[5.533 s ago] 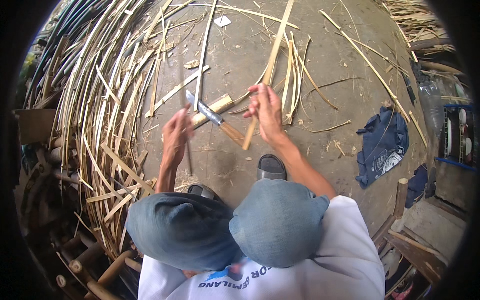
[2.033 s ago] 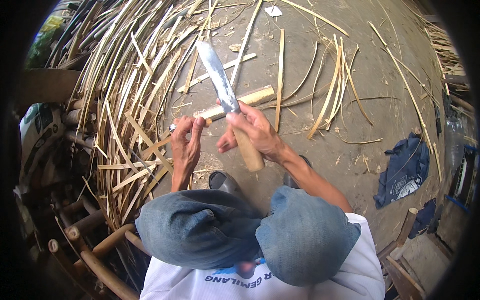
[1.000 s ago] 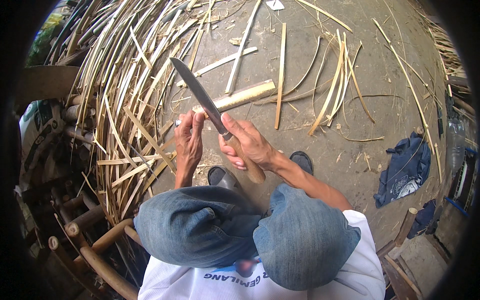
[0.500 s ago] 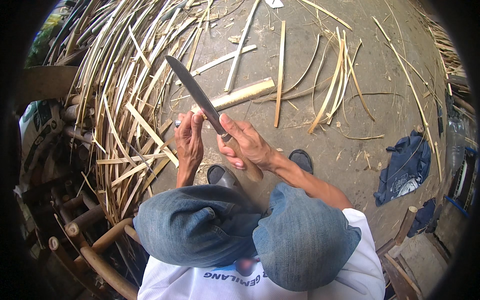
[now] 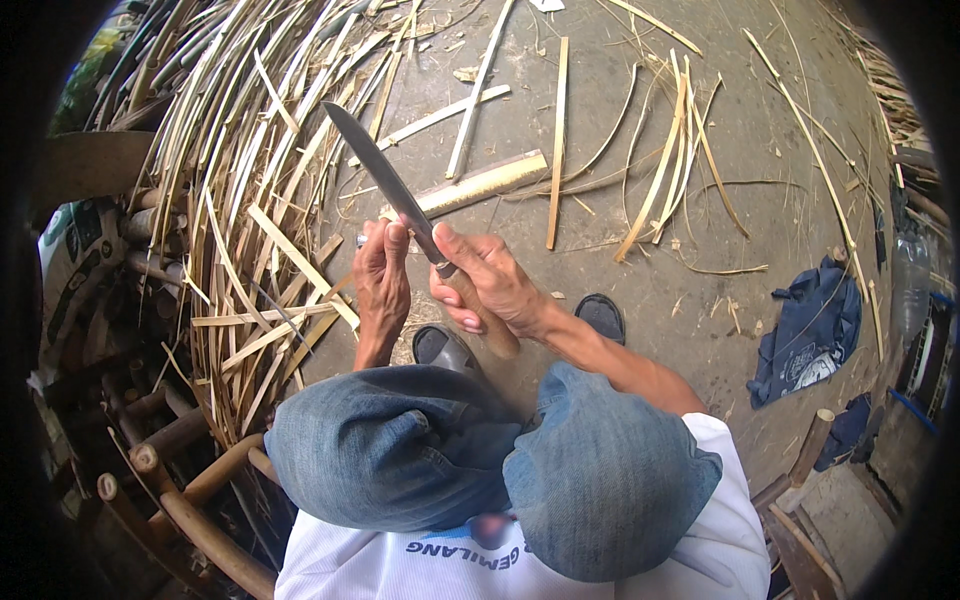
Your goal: The person sits on the ground and uses a large knife to split bamboo strips into thinner pieces. They repeatedly position the bamboo, strike it with the knife, and separate the resulting strips.
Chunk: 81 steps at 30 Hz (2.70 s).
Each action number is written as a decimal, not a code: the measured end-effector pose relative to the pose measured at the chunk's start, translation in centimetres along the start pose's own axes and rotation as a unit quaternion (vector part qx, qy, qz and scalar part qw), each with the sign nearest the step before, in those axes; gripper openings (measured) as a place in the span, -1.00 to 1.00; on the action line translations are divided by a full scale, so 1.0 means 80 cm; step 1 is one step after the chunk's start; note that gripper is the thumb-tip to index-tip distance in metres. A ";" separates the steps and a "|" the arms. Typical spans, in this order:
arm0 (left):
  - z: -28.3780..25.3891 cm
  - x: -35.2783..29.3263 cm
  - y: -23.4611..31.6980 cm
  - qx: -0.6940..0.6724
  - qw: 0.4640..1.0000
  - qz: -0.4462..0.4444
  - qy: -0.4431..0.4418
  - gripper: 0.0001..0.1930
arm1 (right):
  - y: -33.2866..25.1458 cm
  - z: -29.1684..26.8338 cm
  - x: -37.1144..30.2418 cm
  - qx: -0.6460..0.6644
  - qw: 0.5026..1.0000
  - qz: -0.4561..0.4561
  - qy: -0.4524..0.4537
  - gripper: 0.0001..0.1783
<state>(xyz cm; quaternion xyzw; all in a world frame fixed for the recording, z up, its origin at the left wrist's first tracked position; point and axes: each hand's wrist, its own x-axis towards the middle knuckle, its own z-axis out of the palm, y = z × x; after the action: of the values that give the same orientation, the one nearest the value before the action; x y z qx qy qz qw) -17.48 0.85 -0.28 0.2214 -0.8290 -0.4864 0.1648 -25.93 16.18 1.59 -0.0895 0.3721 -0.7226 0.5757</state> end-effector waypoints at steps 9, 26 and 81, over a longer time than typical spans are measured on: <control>0.006 0.001 0.011 -0.027 0.998 -0.035 0.041 -0.55 | 0.004 -0.003 0.007 -0.027 0.998 -0.046 -0.023 -0.32; 0.010 0.002 -0.007 0.033 0.999 -0.002 0.034 -0.57 | -0.001 -0.008 0.000 -0.014 1.000 -0.015 -0.015 -0.38; 0.014 0.001 -0.014 -0.022 0.998 0.059 0.009 -0.50 | 0.003 -0.006 -0.004 0.047 0.999 0.011 0.013 -0.35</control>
<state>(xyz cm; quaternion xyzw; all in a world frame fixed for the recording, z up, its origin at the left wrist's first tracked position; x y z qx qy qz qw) -17.83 1.16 -1.75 0.1734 -0.8280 -0.4919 0.2057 -25.95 16.67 1.19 -0.0486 0.3462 -0.7338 0.5826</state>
